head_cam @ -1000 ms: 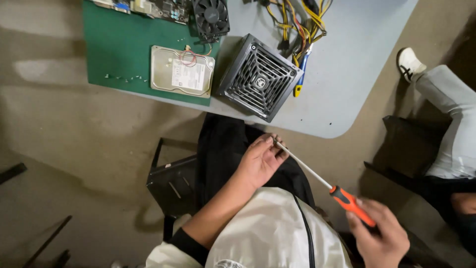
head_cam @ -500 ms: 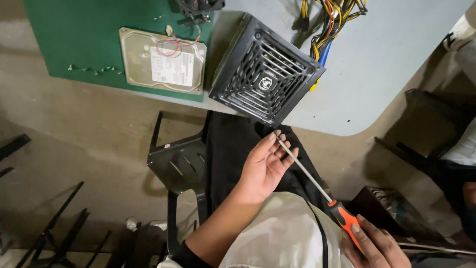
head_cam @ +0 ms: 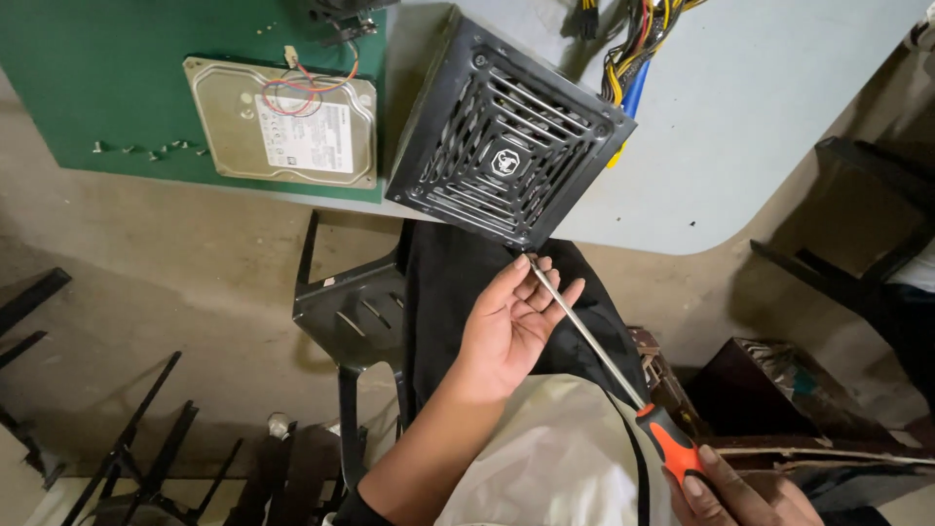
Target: The person uses a screwdriver to tighten screws on a computer power supply unit. They rotate the unit to access different sides and continue securing the casing with the screwdriver.
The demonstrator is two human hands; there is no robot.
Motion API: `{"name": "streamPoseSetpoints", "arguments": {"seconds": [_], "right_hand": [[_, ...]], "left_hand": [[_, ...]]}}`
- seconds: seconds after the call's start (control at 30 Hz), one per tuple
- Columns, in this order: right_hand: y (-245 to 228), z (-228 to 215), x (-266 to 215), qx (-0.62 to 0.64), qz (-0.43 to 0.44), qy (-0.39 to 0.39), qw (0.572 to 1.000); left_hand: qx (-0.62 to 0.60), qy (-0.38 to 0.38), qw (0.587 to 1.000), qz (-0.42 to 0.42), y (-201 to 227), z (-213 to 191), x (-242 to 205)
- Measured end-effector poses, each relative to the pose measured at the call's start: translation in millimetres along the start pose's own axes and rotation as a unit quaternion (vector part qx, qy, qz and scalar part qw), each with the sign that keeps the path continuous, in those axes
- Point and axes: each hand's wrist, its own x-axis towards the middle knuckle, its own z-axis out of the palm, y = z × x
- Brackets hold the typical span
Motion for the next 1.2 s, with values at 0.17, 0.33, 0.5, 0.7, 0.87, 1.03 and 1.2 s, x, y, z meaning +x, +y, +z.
{"name": "streamPoseSetpoints", "arguments": {"seconds": [0.17, 0.33, 0.5, 0.7, 0.87, 1.03, 1.2], "right_hand": [[-3, -9, 19, 0.014, -0.029, -0.028, 0.999], [15, -17, -7, 0.022, -0.045, -0.151, 0.987], [-6, -22, 15, -0.033, -0.044, -0.112, 0.992], [2, -24, 9, -0.035, -0.116, -0.157, 0.98], [5, -26, 16, -0.023, -0.137, -0.171, 0.975], [-30, -36, 50, -0.037, 0.045, -0.192, 0.98], [-56, -58, 134, -0.123, -0.18, -0.144, 0.965]], "left_hand": [[-0.004, 0.025, 0.999, -0.032, 6, -2, 3], [0.026, 0.034, 0.998, -0.042, 9, -6, 7], [0.016, 0.038, 0.998, -0.043, 9, -12, 12], [0.009, 0.049, 0.998, -0.044, 9, -13, 13], [0.027, 0.061, 0.997, -0.046, 11, -6, 9], [0.039, 0.064, 0.996, -0.047, 12, -4, 9], [0.055, 0.094, 0.993, -0.042, 13, 3, 5]]}}
